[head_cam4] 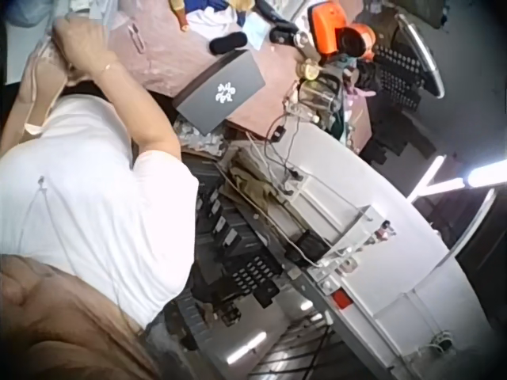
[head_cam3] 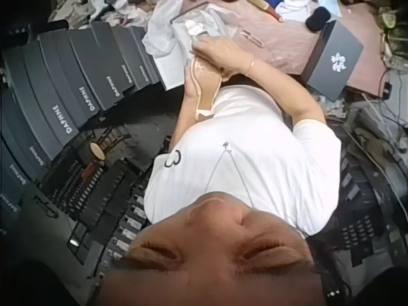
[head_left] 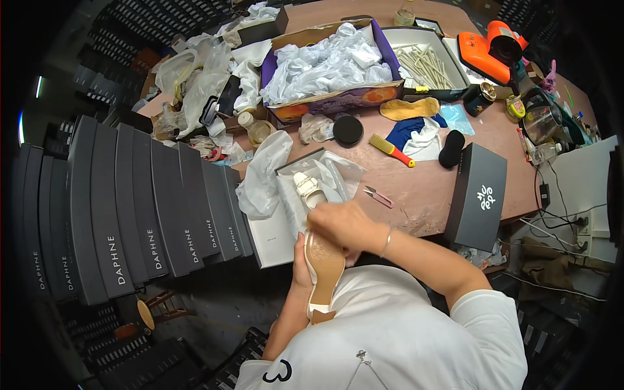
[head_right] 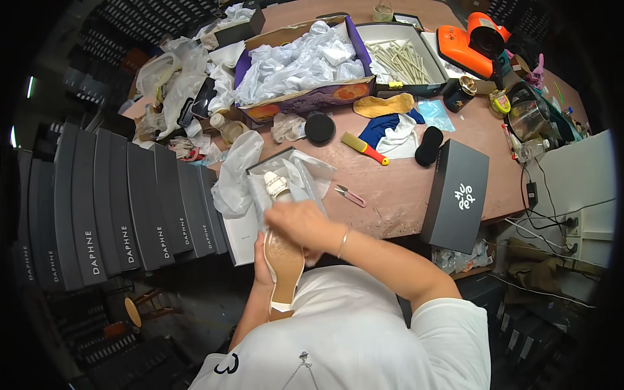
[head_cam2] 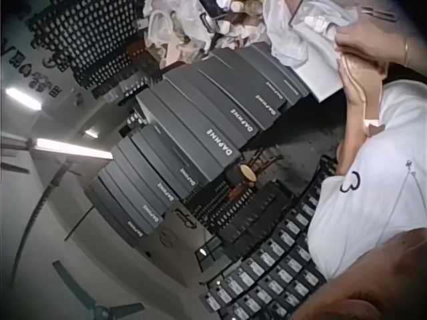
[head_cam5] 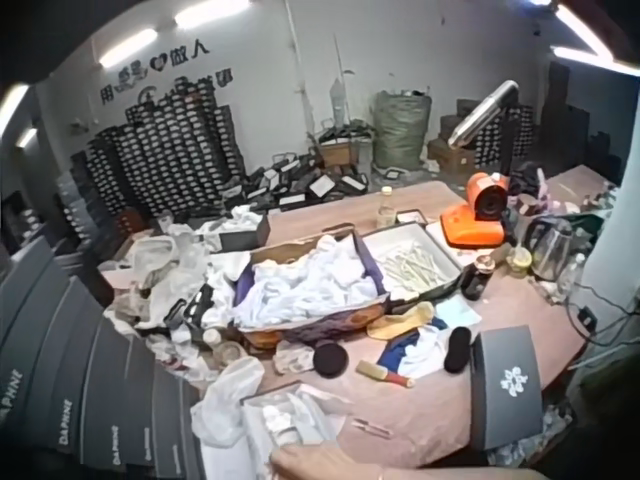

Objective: Packing a pair of high-heeled shoes into a box with protective paper.

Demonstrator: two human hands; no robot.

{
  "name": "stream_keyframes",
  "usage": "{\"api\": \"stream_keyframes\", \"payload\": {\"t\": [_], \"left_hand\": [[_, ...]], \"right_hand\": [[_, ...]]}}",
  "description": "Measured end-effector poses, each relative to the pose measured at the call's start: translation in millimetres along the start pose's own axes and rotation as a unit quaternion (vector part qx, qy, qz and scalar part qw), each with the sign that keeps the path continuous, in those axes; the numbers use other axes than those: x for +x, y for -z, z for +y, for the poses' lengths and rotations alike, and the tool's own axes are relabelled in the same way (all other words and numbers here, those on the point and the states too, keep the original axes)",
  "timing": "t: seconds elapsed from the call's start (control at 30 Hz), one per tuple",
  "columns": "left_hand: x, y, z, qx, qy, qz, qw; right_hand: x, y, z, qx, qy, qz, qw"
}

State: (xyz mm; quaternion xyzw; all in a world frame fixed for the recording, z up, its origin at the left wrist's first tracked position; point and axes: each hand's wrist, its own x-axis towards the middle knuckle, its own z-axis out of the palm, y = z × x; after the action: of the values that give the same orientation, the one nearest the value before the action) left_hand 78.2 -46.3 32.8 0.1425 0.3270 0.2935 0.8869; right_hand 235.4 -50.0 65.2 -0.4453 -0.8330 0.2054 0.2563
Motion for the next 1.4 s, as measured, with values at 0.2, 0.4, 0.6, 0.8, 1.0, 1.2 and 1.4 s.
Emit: {"api": "stream_keyframes", "payload": {"t": [0.2,0.4,0.6,0.8,1.0,1.2,1.4], "left_hand": [[-2.6,3.4,4.1,-0.041,0.016,0.077,0.996],[7.3,20.1,8.4,-0.004,-0.018,0.101,0.995],[19.2,31.3,16.3,0.013,-0.041,0.157,0.987],[14.9,21.1,15.7,-0.083,-0.044,0.147,0.985],[3.8,4.7,20.8,-0.01,0.006,0.083,0.996],[5.0,-1.1,25.4,0.083,0.011,0.031,0.996],[1.6,-2.2,23.1,0.103,0.025,0.049,0.993]], "right_hand": [[-24.3,-12.9,-20.1,0.023,0.039,0.019,0.999],[-28.5,-26.3,-28.6,0.137,-0.012,-0.001,0.99],[-34.2,-36.9,-31.3,0.254,0.047,-0.021,0.966],[-7.7,-32.4,4.6,0.089,-0.095,0.141,0.981],[-31.3,-20.5,-15.7,0.093,-0.031,0.046,0.994],[-21.5,-12.2,-20.8,0.07,-0.01,-0.008,0.997],[-6.2,-1.5,1.9,0.028,-0.093,0.033,0.995]]}}
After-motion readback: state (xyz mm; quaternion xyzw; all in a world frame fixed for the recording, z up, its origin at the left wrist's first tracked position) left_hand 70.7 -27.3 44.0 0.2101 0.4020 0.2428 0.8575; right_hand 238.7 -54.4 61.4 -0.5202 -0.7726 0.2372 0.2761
